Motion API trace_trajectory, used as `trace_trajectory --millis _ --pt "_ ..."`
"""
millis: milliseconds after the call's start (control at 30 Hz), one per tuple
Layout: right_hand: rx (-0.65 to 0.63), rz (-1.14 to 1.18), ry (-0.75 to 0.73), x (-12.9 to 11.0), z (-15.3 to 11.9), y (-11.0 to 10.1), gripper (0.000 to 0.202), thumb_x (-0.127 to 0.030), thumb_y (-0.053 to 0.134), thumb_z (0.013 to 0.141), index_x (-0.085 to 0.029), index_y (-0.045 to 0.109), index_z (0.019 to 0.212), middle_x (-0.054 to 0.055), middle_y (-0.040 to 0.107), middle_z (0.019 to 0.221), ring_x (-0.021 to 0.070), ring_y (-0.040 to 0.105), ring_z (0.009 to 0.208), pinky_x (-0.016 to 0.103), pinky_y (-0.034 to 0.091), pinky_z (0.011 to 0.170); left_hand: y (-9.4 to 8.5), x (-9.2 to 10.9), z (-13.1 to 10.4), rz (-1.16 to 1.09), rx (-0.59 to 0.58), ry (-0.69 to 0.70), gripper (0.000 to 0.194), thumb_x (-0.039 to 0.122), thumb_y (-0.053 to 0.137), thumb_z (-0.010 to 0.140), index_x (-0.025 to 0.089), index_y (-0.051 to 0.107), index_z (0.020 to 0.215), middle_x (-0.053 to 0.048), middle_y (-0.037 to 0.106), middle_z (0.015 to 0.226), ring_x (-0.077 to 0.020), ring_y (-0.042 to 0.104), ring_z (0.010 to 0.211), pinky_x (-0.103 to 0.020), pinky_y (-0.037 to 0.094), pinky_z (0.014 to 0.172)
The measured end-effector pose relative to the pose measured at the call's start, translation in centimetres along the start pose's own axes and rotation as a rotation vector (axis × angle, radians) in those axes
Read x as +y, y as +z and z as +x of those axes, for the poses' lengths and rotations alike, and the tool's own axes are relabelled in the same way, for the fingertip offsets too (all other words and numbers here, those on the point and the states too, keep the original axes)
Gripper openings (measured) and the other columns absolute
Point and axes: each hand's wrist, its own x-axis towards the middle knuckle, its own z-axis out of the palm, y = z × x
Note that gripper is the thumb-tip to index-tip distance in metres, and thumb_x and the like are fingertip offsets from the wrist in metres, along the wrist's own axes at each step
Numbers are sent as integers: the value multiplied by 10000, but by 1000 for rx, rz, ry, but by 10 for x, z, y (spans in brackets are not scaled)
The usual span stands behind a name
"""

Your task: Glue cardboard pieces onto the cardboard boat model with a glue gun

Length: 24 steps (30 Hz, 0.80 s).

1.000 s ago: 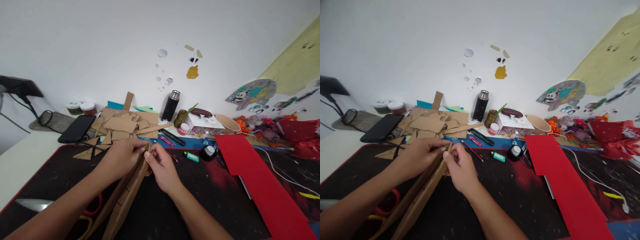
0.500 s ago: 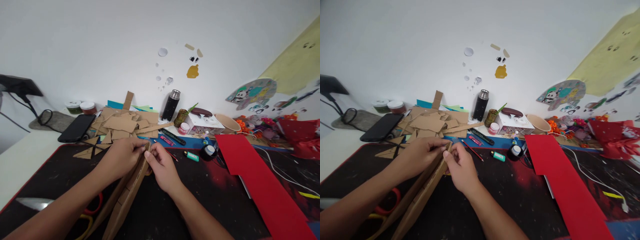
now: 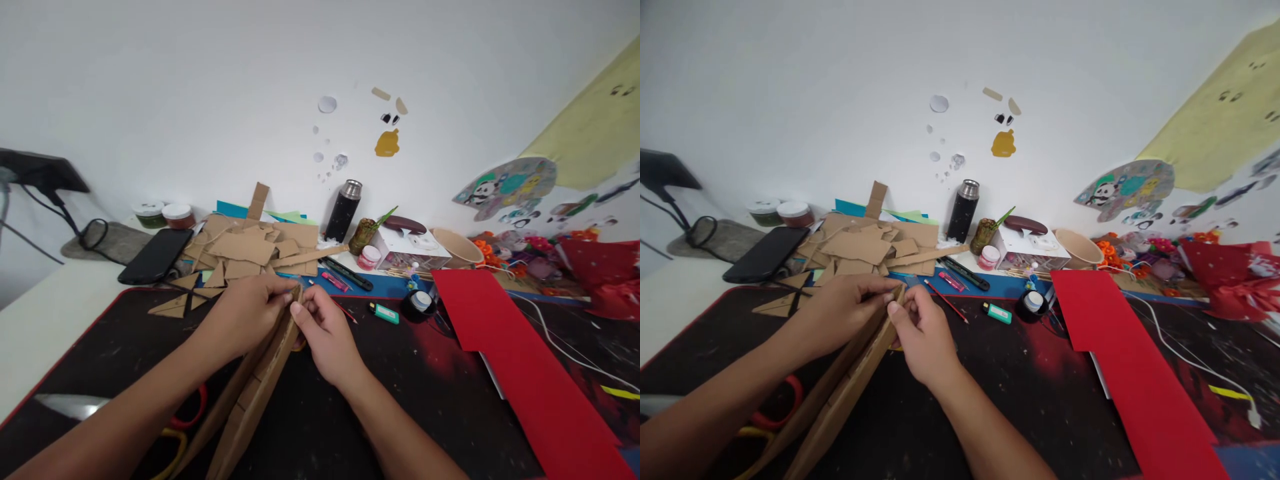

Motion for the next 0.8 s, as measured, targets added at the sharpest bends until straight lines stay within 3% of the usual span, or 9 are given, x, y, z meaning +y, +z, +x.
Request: trace_trajectory --millis 800 --pt "-2 20 -1 2 0 1 376 -566 711 962 -247 523 900 -63 514 747 120 542 606 217 542 517 -1 1 1 5 -36 -16 434 317 491 952 270 855 1183 -44 858 1222 -300 788 1107 -405 573 993"
